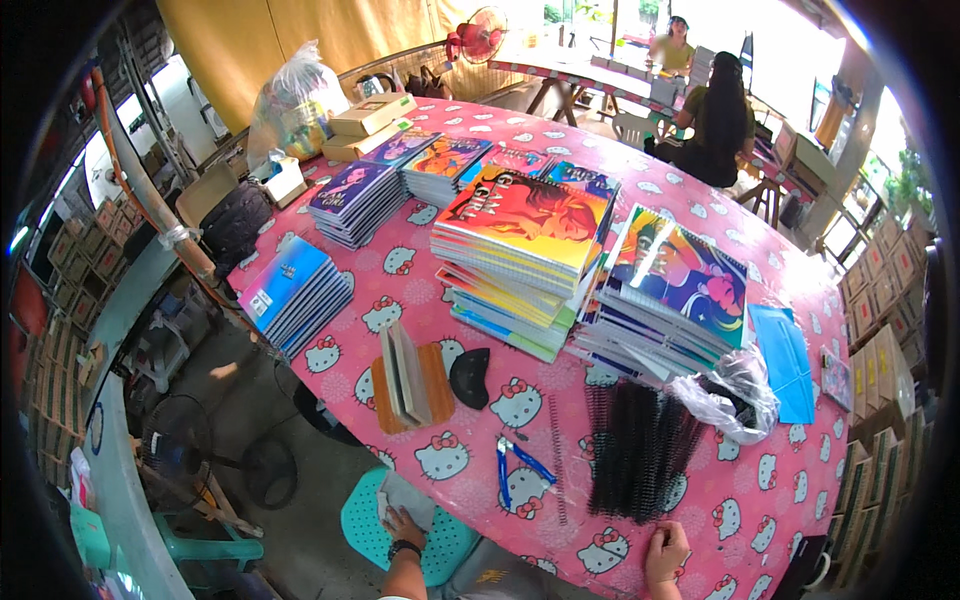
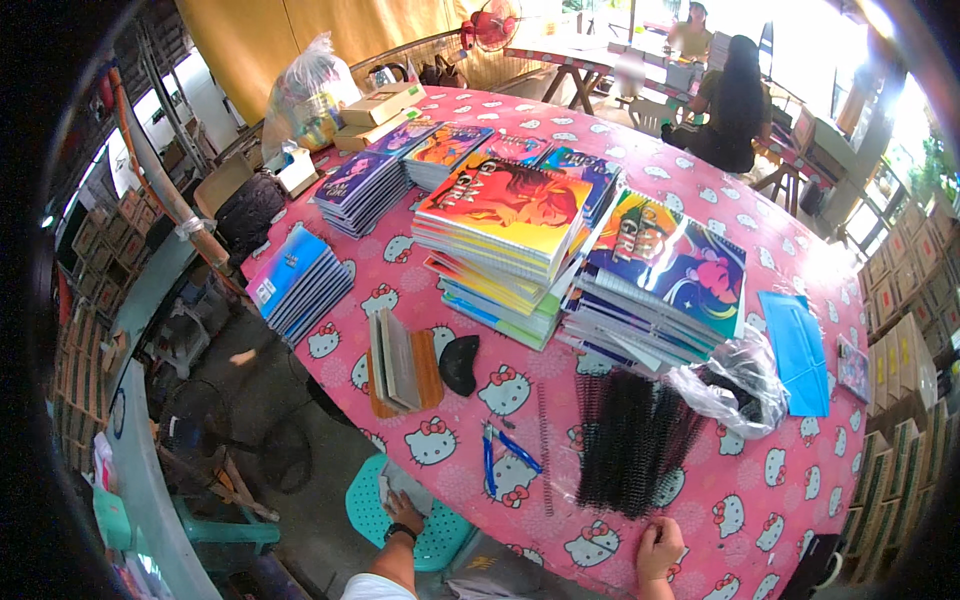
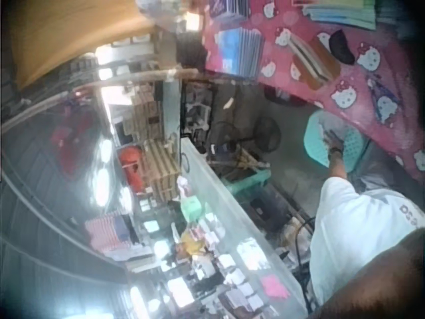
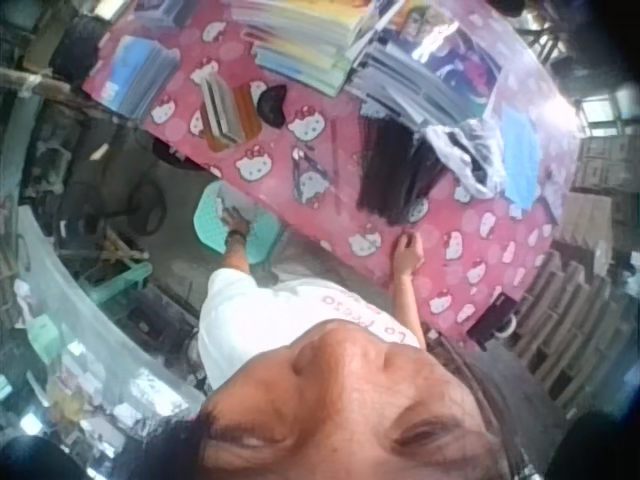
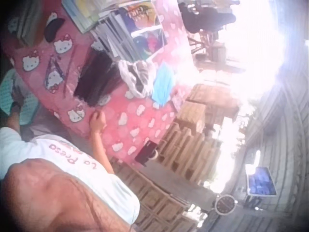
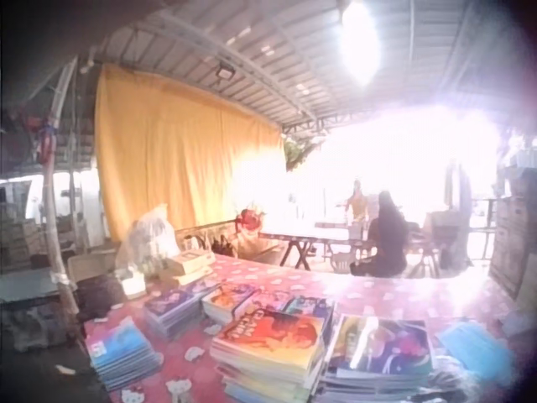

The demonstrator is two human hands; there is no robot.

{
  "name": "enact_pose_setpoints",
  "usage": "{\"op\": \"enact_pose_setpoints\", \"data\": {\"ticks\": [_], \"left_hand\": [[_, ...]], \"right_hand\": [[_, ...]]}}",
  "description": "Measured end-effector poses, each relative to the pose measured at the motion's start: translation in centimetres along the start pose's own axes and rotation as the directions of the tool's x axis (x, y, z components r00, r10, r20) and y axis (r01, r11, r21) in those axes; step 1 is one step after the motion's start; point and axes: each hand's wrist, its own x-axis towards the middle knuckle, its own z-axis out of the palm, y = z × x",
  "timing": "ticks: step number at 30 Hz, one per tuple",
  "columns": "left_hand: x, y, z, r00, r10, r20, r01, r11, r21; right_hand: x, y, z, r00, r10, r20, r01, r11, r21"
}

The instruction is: The person packs spiral-bound notebooks into cardboard boxes. They gather stacks of notebooks from a table, carry them to a larger packing area, and arrange them neatly inside shipping boxes.

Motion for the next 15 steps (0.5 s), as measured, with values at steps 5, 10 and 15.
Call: {"op": "enact_pose_setpoints", "data": {"ticks": [5,10,15], "left_hand": [[-1.7,3.3,-6.1,0.852,-0.023,0.522,0.001,0.999,0.042],[0.7,-3.4,-2.4,0.67,0.04,0.741,0.159,0.968,-0.196],[4.3,0.4,-8.8,0.689,0.24,0.684,-0.086,0.964,-0.252]], "right_hand": [[-0.5,1.1,-1.0,0.999,-0.001,-0.05,-0.005,0.992,-0.123],[0.3,-1.0,-0.9,0.998,-0.03,-0.047,0.025,0.995,-0.102],[-0.1,-0.1,-0.9,0.993,0.0,-0.116,-0.007,0.998,-0.063]]}}
